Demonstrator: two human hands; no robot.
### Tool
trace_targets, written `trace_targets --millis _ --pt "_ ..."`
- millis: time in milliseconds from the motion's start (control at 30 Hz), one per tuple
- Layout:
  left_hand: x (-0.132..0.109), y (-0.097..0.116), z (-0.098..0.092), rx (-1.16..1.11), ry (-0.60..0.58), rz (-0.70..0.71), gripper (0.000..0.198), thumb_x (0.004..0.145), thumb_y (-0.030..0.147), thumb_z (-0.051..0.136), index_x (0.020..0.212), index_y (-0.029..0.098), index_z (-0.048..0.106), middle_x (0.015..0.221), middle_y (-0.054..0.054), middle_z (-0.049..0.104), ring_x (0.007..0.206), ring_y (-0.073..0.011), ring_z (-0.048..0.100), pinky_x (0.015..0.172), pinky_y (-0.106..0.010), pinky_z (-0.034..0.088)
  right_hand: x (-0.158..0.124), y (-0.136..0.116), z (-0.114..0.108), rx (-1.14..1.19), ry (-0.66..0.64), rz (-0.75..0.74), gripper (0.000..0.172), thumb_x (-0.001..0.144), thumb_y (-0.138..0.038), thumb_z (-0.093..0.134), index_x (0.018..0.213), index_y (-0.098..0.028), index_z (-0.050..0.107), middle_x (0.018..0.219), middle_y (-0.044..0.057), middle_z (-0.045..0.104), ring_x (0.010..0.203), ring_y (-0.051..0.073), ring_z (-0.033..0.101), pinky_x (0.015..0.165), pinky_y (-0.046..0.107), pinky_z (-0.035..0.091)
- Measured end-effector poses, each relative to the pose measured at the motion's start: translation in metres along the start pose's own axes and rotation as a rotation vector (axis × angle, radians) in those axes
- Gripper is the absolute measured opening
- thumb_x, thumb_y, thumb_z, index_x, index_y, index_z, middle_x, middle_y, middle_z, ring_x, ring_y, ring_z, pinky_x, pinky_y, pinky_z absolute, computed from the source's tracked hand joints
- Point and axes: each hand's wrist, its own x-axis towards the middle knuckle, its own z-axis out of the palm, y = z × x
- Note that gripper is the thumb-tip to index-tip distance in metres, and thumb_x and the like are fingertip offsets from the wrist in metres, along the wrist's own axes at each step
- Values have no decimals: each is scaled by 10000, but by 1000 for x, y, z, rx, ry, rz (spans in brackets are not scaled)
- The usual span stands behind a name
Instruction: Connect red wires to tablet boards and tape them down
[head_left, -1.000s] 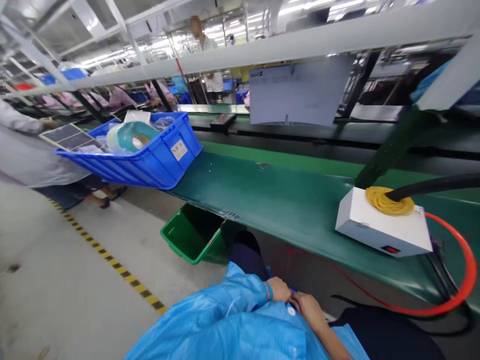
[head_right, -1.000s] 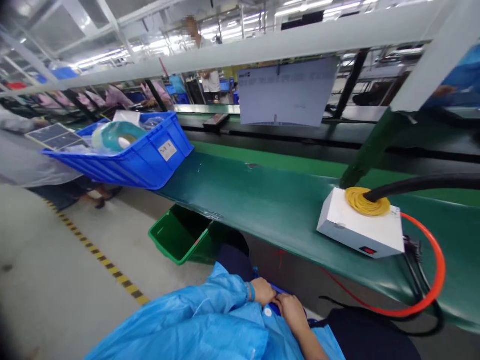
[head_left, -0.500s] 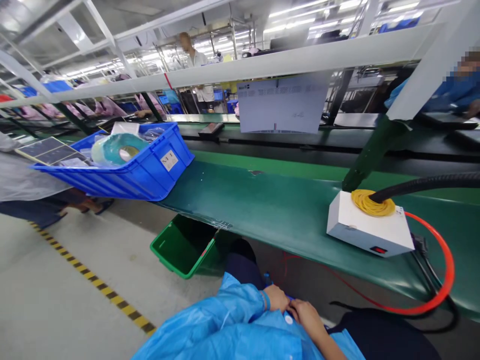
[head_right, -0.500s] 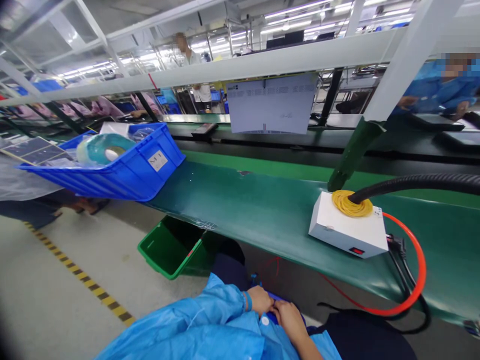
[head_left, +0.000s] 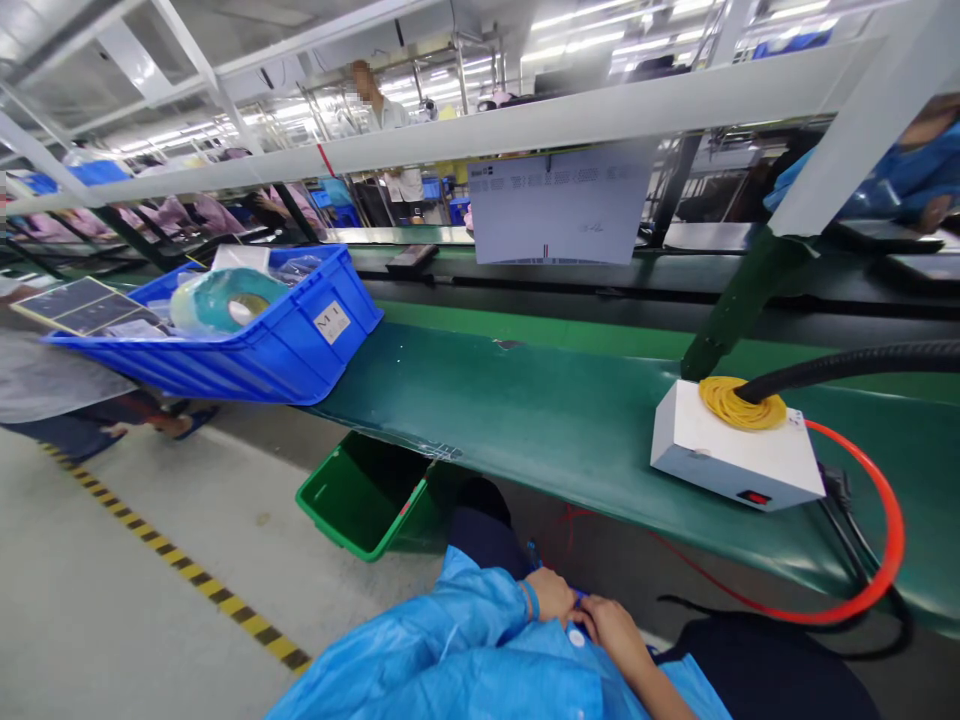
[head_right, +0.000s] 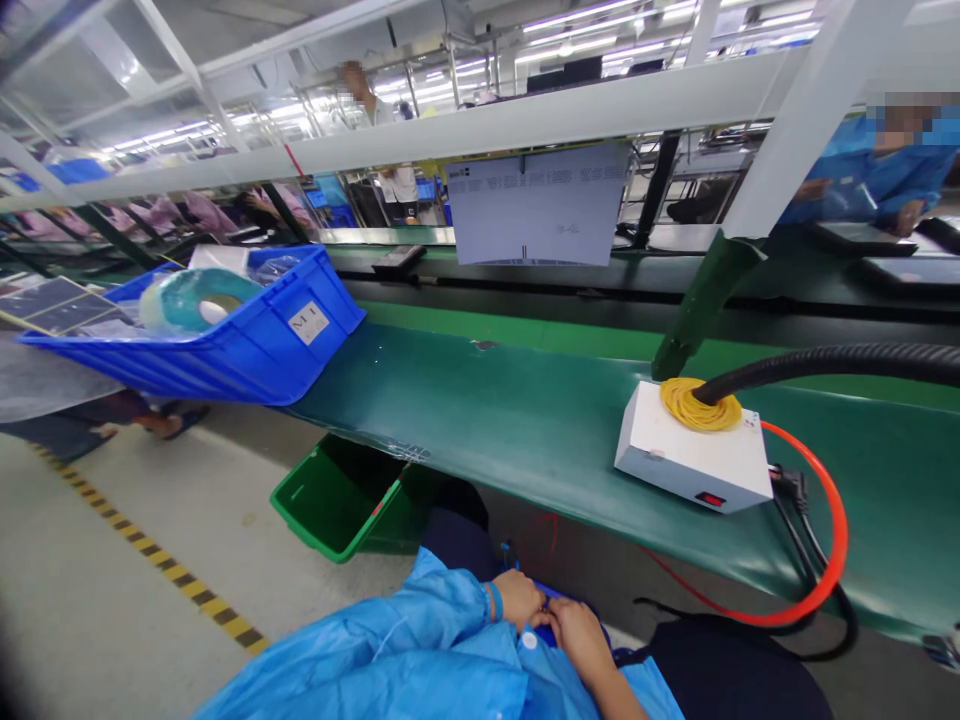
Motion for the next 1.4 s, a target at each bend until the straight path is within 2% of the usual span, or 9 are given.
trace_targets --millis 233,400,467,567,633,733,933,1167,1400 --pt "-2 3 -9 -13 -71 -38 214 768 587 653 770 383 718 801 -140 758 843 -351 769 657 -502 565 0 -1 -2 33 3 -23 392 997 -259 428 1054 -227 814 1132 101 809 1119 258 745 951 299 480" --pt "-15 14 -31 3 -55 -24 292 807 618 630 694 354 685 808 -102 771 881 -344 783 685 -502 588 0 -1 0 39 15 -30 393 1019 -310 432 1044 -236 817 1121 103 814 1117 267 747 958 308 481" --pt "-24 19 -43 8 -84 -18 306 855 610 589 762 350 720 874 -97 790 950 -341 786 749 -508 606 0 -1 0 35 16 -35 408 1029 -315 417 1058 -234 816 1123 102 813 1125 268 743 960 311 480" --pt "-37 25 -58 0 -116 -13 432 935 612 478 906 285 758 1017 -129 800 1060 -360 771 843 -512 619 0 1 0 14 4 -33 404 1023 -291 416 1039 -223 813 1107 98 808 1108 264 744 949 312 481" --pt "-42 28 -65 -7 -121 -21 498 962 624 432 946 249 759 1053 -142 797 1068 -375 768 848 -514 625 0 2 0 -11 1 -19 394 1006 -244 419 1013 -217 812 1086 92 804 1091 247 745 941 299 477" --pt "-46 31 -71 -13 -125 -48 474 997 568 413 978 253 766 1076 -118 802 1068 -357 771 841 -491 629 0 -1 -1 -56 20 6 410 1018 -227 402 1025 -232 812 1094 81 798 1101 232 736 953 295 468" --pt "-50 34 -79 -4 -111 -63 384 1009 457 468 1150 265 769 1136 -86 805 1117 -292 761 885 -393 623 -2 -5 -4 -68 71 29 396 1051 -281 408 1013 -231 799 1088 93 786 1102 244 734 978 309 466" --pt "-51 38 -78 76 -133 -28 379 1029 445 513 1130 187 771 1133 -161 796 1099 -338 767 889 -431 630 1 0 -1 5 29 -1 394 1029 -286 401 1087 -220 785 1136 94 784 1133 252 727 980 318 478" --pt "-48 41 -77 127 -141 10 287 988 340 606 1141 155 764 1103 -172 801 1051 -324 785 897 -435 639 12 5 5 36 -19 -10 411 1044 -390 430 1077 -232 809 1106 98 802 1101 248 739 947 311 489"
